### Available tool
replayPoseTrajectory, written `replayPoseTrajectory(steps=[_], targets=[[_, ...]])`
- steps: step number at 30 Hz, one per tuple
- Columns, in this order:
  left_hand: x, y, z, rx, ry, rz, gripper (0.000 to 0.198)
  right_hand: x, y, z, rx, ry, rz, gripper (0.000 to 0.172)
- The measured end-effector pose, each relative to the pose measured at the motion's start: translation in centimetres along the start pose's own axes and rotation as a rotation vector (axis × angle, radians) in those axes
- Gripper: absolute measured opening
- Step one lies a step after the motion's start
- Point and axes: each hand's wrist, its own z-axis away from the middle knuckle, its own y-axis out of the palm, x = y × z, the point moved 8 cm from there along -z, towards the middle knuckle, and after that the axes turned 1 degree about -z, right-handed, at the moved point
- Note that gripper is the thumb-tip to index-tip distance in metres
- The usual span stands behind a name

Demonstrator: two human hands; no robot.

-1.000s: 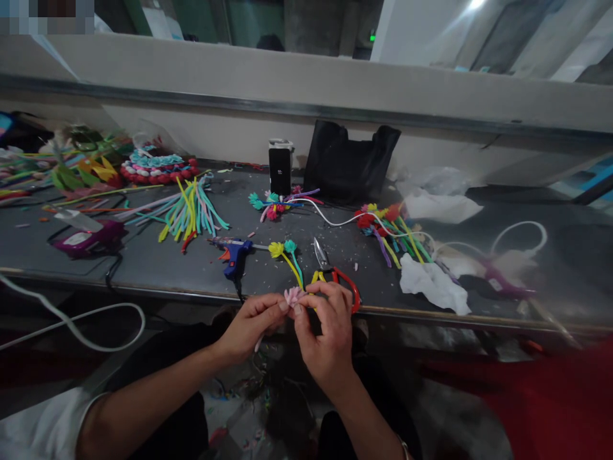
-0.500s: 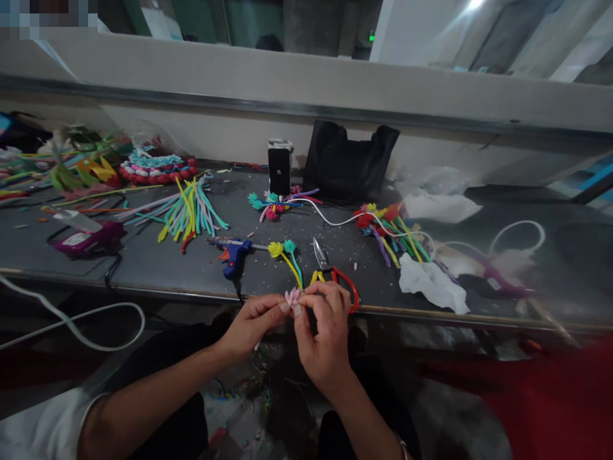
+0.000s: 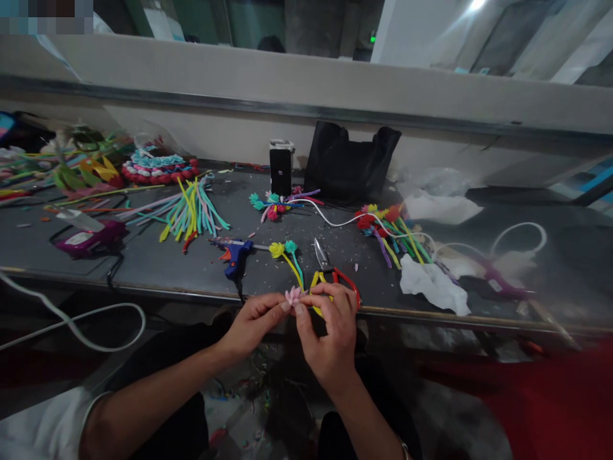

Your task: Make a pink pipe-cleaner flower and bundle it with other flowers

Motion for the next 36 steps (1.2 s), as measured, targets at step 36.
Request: replayPoseTrajectory(steps=[36], targets=[[-1.9,0.3,0.4,0.032,0.279,-0.346,0.024,-0.2,0.2,0.0,0.026,0.081,-0.084,0.011]])
